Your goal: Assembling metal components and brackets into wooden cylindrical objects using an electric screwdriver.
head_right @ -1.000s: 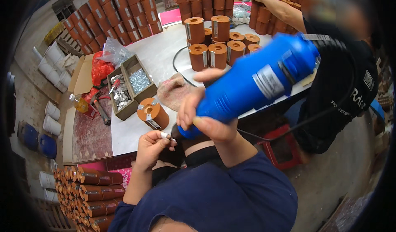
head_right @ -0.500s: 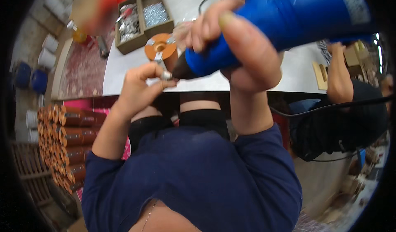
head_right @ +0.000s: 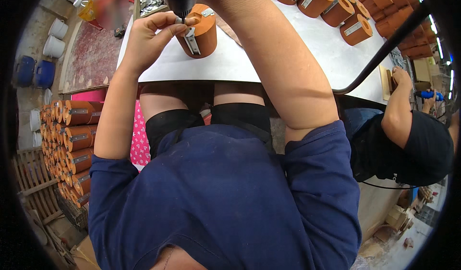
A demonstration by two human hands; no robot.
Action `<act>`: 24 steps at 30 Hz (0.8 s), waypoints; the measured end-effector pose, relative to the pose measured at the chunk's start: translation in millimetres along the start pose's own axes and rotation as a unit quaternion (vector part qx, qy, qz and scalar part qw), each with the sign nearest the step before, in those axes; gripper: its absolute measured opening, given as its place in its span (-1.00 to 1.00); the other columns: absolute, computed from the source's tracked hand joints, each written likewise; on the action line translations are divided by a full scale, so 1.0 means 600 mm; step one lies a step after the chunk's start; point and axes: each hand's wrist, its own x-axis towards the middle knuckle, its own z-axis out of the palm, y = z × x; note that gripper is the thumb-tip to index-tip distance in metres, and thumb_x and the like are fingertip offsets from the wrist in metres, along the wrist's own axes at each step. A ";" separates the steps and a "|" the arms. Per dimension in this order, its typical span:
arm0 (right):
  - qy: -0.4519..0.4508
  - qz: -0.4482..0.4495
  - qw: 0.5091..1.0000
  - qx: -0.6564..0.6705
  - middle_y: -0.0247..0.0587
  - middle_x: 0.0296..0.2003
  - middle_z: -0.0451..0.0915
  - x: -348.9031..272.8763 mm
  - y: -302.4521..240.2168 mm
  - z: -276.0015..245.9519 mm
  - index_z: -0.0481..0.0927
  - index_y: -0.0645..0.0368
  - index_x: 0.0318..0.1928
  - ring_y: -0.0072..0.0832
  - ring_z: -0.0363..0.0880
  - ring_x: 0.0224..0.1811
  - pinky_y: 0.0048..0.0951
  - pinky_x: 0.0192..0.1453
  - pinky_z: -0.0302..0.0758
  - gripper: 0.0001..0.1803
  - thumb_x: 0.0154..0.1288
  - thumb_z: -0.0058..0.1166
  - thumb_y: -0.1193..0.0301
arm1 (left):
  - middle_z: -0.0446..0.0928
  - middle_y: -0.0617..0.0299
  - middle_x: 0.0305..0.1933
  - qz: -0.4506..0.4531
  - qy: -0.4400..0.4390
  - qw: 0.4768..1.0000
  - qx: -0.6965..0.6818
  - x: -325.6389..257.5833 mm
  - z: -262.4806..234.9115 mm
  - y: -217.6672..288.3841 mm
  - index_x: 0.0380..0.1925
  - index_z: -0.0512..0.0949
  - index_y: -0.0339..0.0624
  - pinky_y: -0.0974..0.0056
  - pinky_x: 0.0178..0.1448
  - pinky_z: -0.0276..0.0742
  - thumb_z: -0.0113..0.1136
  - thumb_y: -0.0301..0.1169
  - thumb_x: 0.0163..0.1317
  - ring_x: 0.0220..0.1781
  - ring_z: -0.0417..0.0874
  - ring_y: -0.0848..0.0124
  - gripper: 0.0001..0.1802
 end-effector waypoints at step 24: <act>0.013 0.048 0.999 -0.012 -0.34 -0.62 0.42 -0.004 0.035 -0.017 0.38 0.22 -0.44 -0.61 0.41 -0.62 -0.59 -0.50 0.40 -0.77 -0.09 0.12 0.40 | 0.48 -0.04 -0.09 0.021 -0.023 0.999 -0.011 0.015 0.014 -0.046 -0.38 0.54 -0.37 0.38 -0.07 0.41 0.14 -0.55 -0.02 -0.15 0.56 0.36 -0.84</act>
